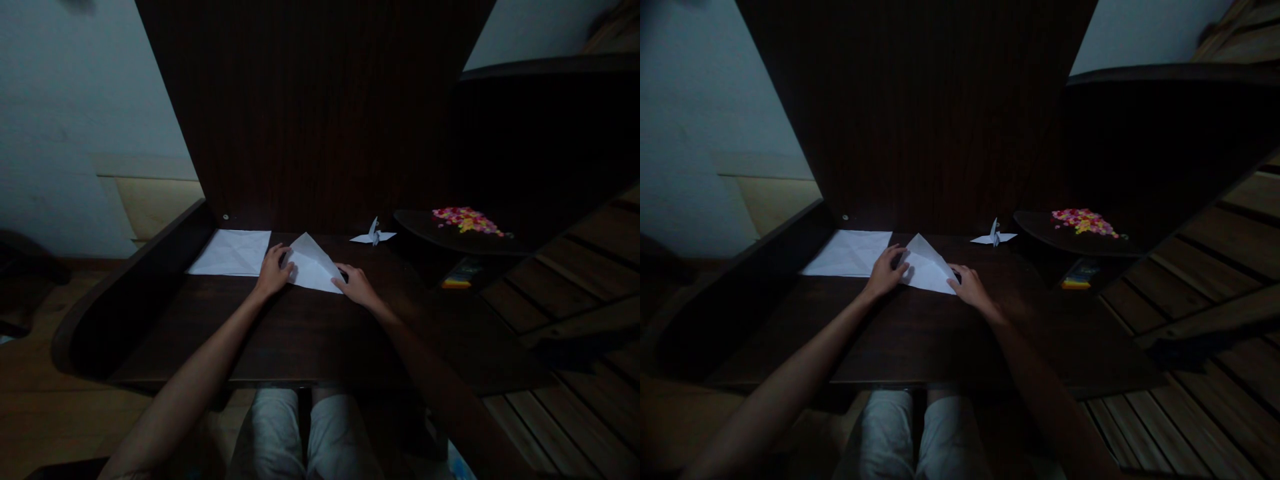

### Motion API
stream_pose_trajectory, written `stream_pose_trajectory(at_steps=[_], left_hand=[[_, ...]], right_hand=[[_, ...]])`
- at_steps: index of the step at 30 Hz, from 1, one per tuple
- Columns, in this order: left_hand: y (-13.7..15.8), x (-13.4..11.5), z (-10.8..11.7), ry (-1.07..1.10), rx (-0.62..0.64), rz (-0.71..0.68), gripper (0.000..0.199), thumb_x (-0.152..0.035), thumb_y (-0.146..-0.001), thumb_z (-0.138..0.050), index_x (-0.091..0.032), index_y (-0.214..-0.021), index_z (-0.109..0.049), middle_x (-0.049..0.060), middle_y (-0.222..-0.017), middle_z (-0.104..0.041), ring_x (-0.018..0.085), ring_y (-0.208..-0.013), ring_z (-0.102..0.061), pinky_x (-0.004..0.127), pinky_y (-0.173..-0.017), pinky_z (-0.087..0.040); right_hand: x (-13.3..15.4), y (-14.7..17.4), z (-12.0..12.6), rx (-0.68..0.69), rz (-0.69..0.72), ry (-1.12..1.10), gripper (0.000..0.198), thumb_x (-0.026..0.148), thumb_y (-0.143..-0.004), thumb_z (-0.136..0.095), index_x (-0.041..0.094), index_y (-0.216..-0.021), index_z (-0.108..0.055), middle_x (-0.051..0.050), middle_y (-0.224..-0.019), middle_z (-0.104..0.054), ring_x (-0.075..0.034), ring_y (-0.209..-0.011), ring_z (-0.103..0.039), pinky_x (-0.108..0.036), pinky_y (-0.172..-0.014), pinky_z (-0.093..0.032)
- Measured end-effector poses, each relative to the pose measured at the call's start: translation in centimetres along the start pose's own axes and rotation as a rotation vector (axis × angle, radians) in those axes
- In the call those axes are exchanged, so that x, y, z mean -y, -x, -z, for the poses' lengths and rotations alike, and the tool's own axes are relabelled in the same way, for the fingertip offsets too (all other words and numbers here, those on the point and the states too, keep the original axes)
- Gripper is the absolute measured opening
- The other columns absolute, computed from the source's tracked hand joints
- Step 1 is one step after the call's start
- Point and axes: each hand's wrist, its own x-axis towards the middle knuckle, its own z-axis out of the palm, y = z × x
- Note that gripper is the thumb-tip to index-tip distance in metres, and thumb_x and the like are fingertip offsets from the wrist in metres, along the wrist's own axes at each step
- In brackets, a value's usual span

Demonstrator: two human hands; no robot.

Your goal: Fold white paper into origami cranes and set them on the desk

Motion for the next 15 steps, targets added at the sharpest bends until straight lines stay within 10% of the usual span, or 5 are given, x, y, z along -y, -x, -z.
stream_pose_trajectory(at_steps=[15], left_hand=[[-0.6,0.71,-0.03,0.373,0.058,0.327,0.047,-0.004,-0.062,-0.059,-0.015,-0.107,-0.063,0.008,-0.104,-0.066,0.018,-0.083,-0.063,0.03,-0.074,-0.053]], right_hand=[[-0.4,-0.48,0.01,-0.147,-0.086,-0.295,0.028,0.025,-0.072,-0.057,0.014,-0.096,-0.066,-0.006,-0.094,-0.07,-0.021,-0.086,-0.064,-0.035,-0.083,-0.048]])
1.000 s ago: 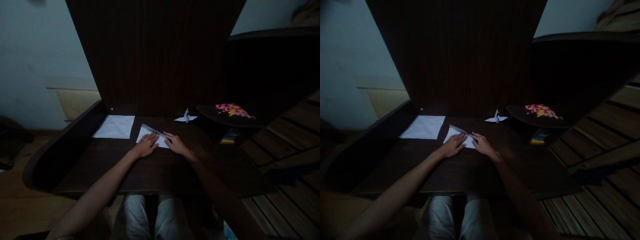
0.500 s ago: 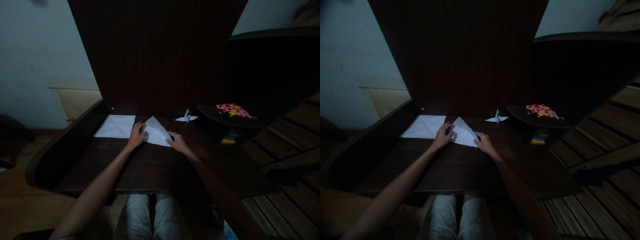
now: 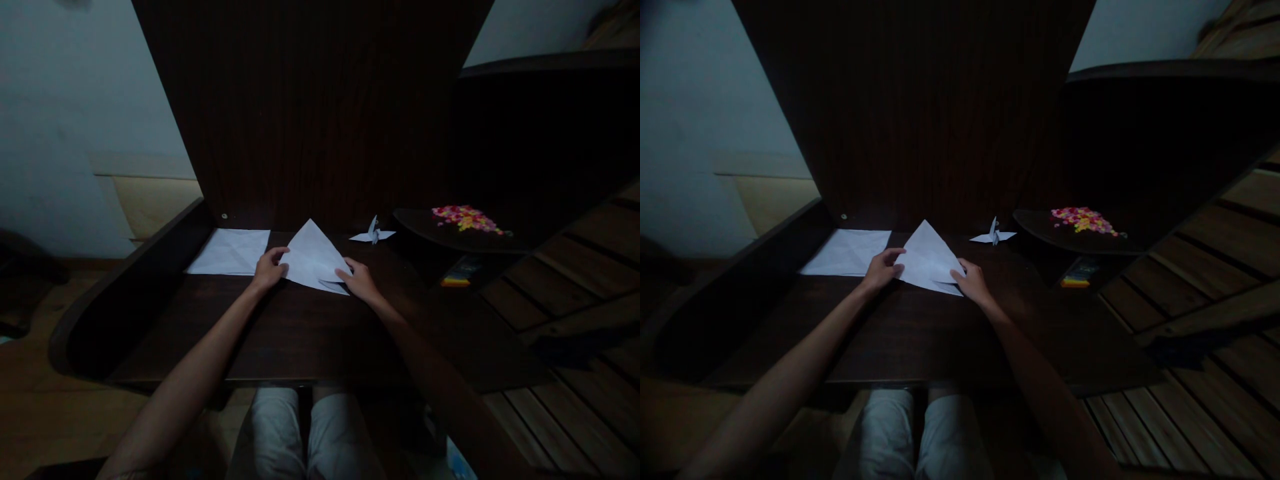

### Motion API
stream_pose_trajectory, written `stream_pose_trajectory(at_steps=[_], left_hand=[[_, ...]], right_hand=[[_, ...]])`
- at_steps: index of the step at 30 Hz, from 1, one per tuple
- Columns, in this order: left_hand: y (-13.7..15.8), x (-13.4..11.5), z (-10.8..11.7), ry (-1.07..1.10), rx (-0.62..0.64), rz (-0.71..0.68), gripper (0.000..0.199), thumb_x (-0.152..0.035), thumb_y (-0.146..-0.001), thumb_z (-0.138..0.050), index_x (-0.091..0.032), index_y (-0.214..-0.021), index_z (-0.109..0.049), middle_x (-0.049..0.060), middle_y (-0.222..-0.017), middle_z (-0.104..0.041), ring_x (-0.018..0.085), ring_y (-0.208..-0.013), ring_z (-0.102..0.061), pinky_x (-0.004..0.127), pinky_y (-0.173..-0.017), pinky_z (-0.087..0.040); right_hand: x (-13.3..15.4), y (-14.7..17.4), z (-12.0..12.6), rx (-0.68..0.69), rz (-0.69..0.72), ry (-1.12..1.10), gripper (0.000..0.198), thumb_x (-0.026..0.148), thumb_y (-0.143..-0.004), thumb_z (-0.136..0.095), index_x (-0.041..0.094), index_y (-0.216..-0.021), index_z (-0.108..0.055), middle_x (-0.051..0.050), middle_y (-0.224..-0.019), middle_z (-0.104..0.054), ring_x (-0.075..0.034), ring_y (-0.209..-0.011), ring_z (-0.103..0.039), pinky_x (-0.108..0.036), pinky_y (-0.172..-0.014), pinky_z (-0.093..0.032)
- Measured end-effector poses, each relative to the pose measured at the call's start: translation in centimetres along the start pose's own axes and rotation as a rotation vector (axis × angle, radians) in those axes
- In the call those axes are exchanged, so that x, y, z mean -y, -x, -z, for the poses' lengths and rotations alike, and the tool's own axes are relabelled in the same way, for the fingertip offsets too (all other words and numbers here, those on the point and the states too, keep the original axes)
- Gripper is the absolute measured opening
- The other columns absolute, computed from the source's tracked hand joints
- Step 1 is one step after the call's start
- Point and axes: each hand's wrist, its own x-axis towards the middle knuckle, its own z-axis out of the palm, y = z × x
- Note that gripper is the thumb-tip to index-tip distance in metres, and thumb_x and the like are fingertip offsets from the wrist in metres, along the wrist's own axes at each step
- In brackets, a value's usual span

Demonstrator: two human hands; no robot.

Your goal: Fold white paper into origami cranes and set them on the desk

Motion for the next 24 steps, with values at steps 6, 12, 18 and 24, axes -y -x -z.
stream_pose_trajectory(at_steps=[6,12,18,24], left_hand=[[0.0,0.2,0.1,-0.004,-0.013,0.006,0.043,-0.004,-0.061,-0.059,-0.016,-0.102,-0.066,0.007,-0.101,-0.067,0.018,-0.085,-0.063,0.029,-0.076,-0.052],[0.2,-0.1,-0.1,0.045,-0.009,0.059,0.044,-0.007,-0.061,-0.058,-0.016,-0.103,-0.064,0.006,-0.094,-0.067,0.015,-0.073,-0.062,0.025,-0.065,-0.051],[0.2,0.0,-0.2,0.107,-0.014,0.057,0.04,-0.009,-0.059,-0.059,-0.016,-0.098,-0.066,0.006,-0.097,-0.067,0.015,-0.074,-0.061,0.026,-0.068,-0.051],[0.2,-0.1,-0.4,0.172,-0.024,0.106,0.04,-0.011,-0.059,-0.06,-0.015,-0.098,-0.065,0.006,-0.096,-0.067,0.017,-0.078,-0.062,0.027,-0.069,-0.05]], right_hand=[[0.3,-0.5,0.0,-0.099,-0.136,-0.336,0.04,0.027,-0.062,-0.066,0.016,-0.1,-0.062,-0.007,-0.097,-0.069,-0.023,-0.093,-0.064,-0.036,-0.085,-0.048],[0.6,-0.5,0.1,-0.232,-0.17,-0.491,0.047,0.032,-0.06,-0.07,0.018,-0.103,-0.058,-0.007,-0.102,-0.067,-0.023,-0.096,-0.062,-0.037,-0.087,-0.048],[0.8,-0.4,-0.2,-0.17,-0.181,-0.562,0.049,0.037,-0.062,-0.071,0.018,-0.105,-0.055,-0.006,-0.101,-0.067,-0.021,-0.094,-0.063,-0.034,-0.084,-0.051],[1.0,-0.2,-0.6,-0.138,-0.205,-0.55,0.048,0.038,-0.062,-0.072,0.017,-0.103,-0.057,-0.006,-0.096,-0.068,-0.02,-0.09,-0.064,-0.034,-0.082,-0.053]])
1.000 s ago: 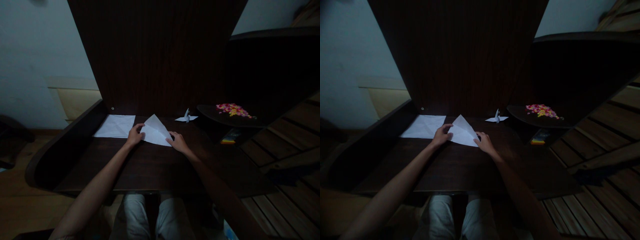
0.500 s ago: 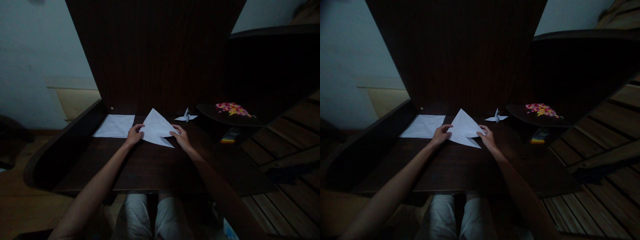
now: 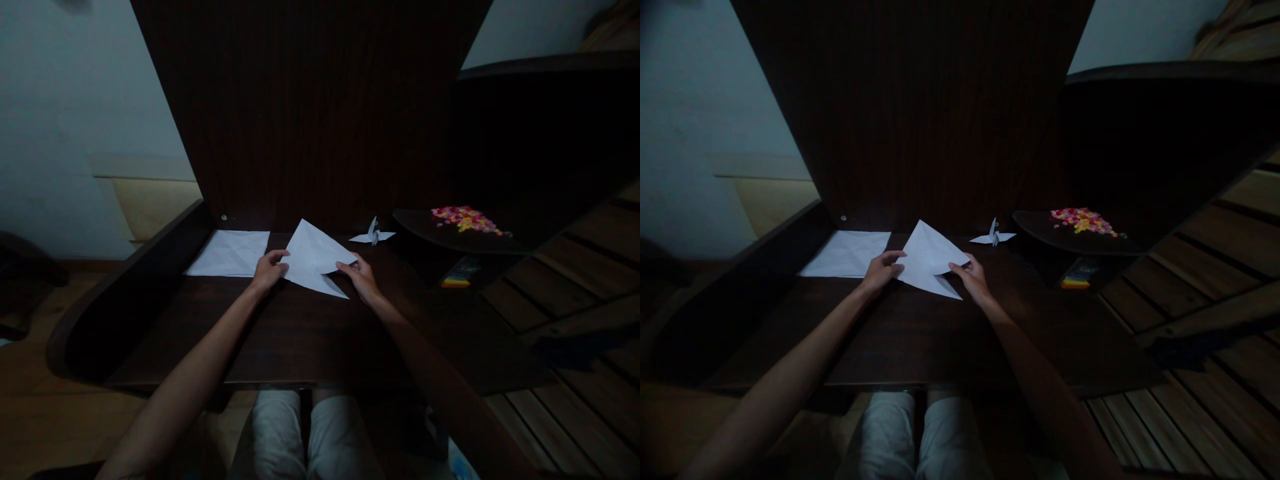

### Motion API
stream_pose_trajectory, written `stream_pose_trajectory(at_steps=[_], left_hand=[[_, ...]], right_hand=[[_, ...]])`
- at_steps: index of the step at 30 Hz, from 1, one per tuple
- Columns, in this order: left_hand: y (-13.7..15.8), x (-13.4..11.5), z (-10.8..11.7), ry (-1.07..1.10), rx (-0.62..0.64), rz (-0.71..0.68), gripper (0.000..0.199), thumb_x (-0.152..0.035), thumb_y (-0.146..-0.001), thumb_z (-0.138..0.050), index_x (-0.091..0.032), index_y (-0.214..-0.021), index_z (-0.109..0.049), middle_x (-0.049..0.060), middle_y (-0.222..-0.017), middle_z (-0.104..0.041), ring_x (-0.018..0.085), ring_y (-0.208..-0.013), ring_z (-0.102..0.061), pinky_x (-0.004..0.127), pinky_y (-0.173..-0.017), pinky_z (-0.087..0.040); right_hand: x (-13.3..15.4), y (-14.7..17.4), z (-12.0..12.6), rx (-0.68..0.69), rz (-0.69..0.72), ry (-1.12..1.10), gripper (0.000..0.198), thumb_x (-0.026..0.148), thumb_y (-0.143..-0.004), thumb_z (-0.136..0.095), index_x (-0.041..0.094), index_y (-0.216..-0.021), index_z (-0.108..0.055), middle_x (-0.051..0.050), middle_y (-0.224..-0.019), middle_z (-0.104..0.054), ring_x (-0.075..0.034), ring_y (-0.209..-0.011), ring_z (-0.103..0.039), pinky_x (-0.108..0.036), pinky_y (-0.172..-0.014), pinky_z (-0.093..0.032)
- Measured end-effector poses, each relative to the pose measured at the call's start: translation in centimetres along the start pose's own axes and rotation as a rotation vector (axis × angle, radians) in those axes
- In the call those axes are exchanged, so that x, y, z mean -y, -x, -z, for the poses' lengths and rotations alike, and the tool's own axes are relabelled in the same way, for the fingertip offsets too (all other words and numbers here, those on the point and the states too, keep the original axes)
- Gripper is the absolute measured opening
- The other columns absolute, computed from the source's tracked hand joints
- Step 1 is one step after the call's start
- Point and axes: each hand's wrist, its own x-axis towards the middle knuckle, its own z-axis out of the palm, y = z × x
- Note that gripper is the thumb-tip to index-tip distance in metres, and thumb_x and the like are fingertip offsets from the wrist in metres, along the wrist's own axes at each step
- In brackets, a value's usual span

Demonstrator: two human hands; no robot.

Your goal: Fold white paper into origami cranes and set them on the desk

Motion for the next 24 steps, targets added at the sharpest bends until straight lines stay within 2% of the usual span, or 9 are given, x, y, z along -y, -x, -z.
stream_pose_trajectory(at_steps=[7,10,14,16,20,24], left_hand=[[0.4,-0.6,-0.1,0.061,-0.019,0.011,0.037,-0.011,-0.058,-0.061,-0.015,-0.095,-0.066,0.006,-0.094,-0.067,0.016,-0.078,-0.062,0.027,-0.07,-0.049],[0.5,-0.7,0.0,0.065,-0.026,0.012,0.037,-0.011,-0.058,-0.062,-0.014,-0.094,-0.067,0.006,-0.092,-0.067,0.016,-0.077,-0.062,0.026,-0.069,-0.049],[0.4,-0.6,-0.1,0.052,-0.03,0.014,0.037,-0.011,-0.058,-0.061,-0.015,-0.094,-0.066,0.006,-0.091,-0.067,0.015,-0.073,-0.061,0.025,-0.064,-0.048],[0.4,-0.6,-0.1,0.036,-0.032,0.017,0.038,-0.012,-0.058,-0.061,-0.015,-0.095,-0.066,0.005,-0.089,-0.067,0.014,-0.07,-0.06,0.024,-0.062,-0.047],[0.5,-0.6,0.0,0.005,-0.028,-0.008,0.038,-0.013,-0.058,-0.06,-0.015,-0.095,-0.066,0.005,-0.087,-0.067,0.014,-0.068,-0.059,0.024,-0.059,-0.046],[0.3,-0.3,0.1,-0.012,-0.01,-0.006,0.042,-0.011,-0.057,-0.059,-0.015,-0.098,-0.065,0.004,-0.086,-0.066,0.013,-0.063,-0.057,0.024,-0.057,-0.045]], right_hand=[[0.1,0.2,-0.2,0.047,-0.072,-0.05,0.044,0.039,-0.062,-0.075,0.014,-0.095,-0.061,-0.008,-0.091,-0.071,-0.023,-0.089,-0.067,-0.038,-0.087,-0.051],[0.2,0.4,-0.1,0.092,-0.099,-0.01,0.05,0.038,-0.062,-0.076,0.013,-0.102,-0.06,-0.011,-0.094,-0.072,-0.023,-0.09,-0.067,-0.04,-0.088,-0.051],[-0.1,0.5,0.1,0.162,-0.13,0.136,0.068,0.034,-0.056,-0.08,0.014,-0.116,-0.056,-0.013,-0.107,-0.068,-0.025,-0.097,-0.066,-0.041,-0.085,-0.052],[-0.3,0.5,0.3,0.183,-0.121,0.207,0.068,0.032,-0.056,-0.08,0.013,-0.117,-0.056,-0.013,-0.105,-0.069,-0.025,-0.092,-0.067,-0.04,-0.08,-0.054],[-0.6,0.1,0.8,0.163,-0.063,0.283,0.057,0.025,-0.06,-0.076,0.013,-0.113,-0.06,-0.011,-0.095,-0.072,-0.023,-0.083,-0.069,-0.037,-0.075,-0.055],[-0.8,-0.2,1.2,0.124,-0.053,0.266,0.06,0.016,-0.06,-0.071,0.013,-0.119,-0.057,-0.011,-0.1,-0.071,-0.024,-0.087,-0.069,-0.038,-0.076,-0.055]])
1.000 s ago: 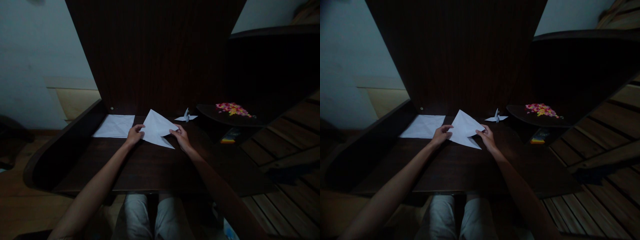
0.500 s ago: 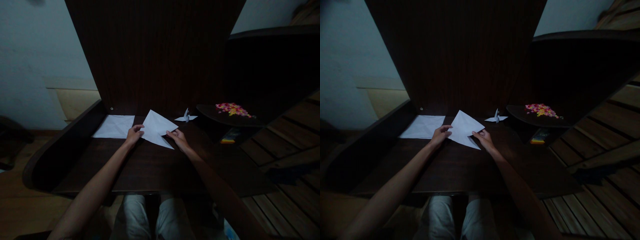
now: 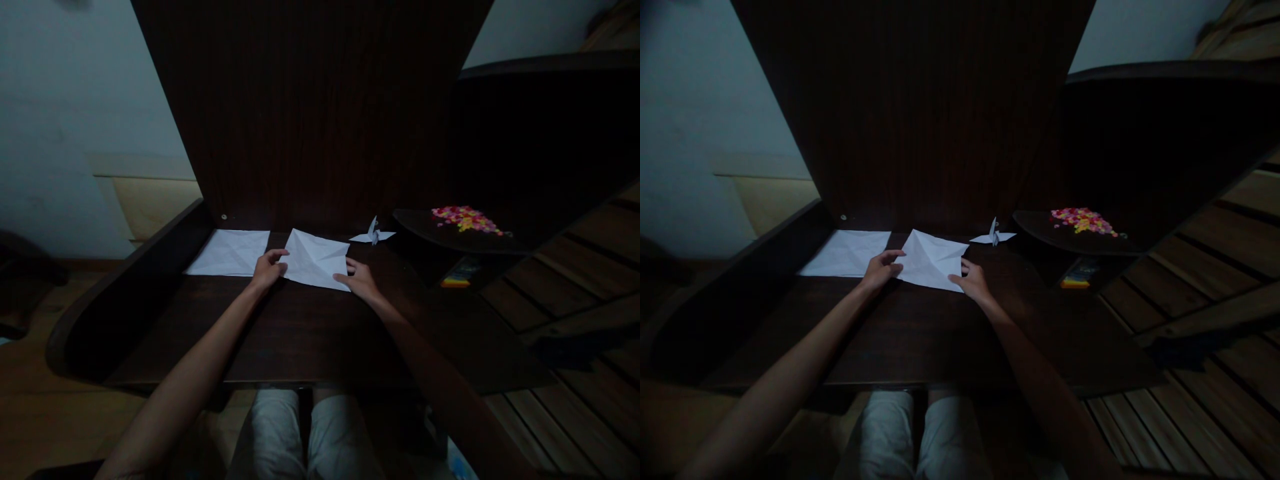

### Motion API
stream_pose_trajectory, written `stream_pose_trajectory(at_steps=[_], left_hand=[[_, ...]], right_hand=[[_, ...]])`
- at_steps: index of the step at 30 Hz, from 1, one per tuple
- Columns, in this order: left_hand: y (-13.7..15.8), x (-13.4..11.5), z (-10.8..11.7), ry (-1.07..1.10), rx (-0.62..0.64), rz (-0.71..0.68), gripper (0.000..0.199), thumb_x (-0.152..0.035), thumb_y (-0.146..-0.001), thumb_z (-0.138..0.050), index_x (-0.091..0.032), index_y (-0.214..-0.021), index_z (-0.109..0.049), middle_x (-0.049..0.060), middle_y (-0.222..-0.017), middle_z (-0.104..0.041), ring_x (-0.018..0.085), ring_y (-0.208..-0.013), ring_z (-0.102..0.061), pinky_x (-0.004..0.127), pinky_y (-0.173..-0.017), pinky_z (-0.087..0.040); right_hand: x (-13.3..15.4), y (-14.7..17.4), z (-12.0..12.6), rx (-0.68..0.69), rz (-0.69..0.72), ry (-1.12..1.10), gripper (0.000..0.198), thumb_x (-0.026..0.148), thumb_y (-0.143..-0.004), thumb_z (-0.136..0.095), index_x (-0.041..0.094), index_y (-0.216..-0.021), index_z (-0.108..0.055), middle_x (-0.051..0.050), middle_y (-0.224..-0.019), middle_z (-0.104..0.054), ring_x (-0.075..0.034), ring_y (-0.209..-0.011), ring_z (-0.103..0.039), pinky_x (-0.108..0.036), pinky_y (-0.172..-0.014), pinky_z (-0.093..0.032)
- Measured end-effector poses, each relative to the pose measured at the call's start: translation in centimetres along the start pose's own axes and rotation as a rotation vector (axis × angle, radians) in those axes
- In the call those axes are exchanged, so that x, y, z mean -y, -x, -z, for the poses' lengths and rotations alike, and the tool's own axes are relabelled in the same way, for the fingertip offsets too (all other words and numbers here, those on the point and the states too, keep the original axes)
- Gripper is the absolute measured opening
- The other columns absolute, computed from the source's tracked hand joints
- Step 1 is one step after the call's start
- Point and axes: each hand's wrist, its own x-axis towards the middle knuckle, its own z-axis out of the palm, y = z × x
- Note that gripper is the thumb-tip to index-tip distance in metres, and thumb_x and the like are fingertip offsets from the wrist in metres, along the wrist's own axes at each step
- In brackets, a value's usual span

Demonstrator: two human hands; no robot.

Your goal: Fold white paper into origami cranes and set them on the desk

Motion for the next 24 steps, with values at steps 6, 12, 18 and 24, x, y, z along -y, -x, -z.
stream_pose_trajectory(at_steps=[6,12,18,24], left_hand=[[-0.19,0.23,0.02,-0.029,0.033,-0.024,0.049,-0.006,-0.054,-0.056,-0.015,-0.102,-0.064,0.006,-0.096,-0.065,0.013,-0.064,-0.057,0.023,-0.056,-0.047],[-0.13,0.09,0.12,-0.041,0.067,-0.073,0.051,-0.004,-0.053,-0.056,-0.015,-0.103,-0.063,0.007,-0.102,-0.065,0.017,-0.079,-0.061,0.027,-0.068,-0.051],[-0.19,-0.01,0.25,-0.087,0.07,-0.114,0.053,-0.004,-0.054,-0.058,-0.015,-0.106,-0.063,0.007,-0.104,-0.065,0.019,-0.084,-0.062,0.032,-0.075,-0.052],[-0.09,-0.46,0.22,-0.045,0.059,-0.213,0.048,-0.004,-0.057,-0.056,-0.015,-0.103,-0.065,0.007,-0.11,-0.064,0.022,-0.104,-0.058,0.036,-0.094,-0.046]], right_hand=[[-0.02,0.06,-0.08,-0.002,0.06,0.085,0.044,0.012,-0.06,-0.067,0.012,-0.104,-0.066,-0.012,-0.105,-0.07,-0.026,-0.096,-0.067,-0.04,-0.084,-0.053],[-0.04,0.07,-0.22,-0.031,0.118,0.199,0.029,0.014,-0.062,-0.063,0.013,-0.09,-0.07,-0.008,-0.096,-0.072,-0.024,-0.093,-0.067,-0.04,-0.089,-0.05],[-0.12,-0.04,-0.14,-0.064,0.183,0.205,0.023,0.019,-0.064,-0.06,0.016,-0.084,-0.071,-0.005,-0.091,-0.073,-0.024,-0.091,-0.067,-0.038,-0.087,-0.052],[-0.18,-0.24,-0.07,-0.107,0.064,-0.078,0.028,0.026,-0.062,-0.064,0.014,-0.088,-0.067,-0.008,-0.092,-0.073,-0.025,-0.087,-0.068,-0.037,-0.077,-0.054]])
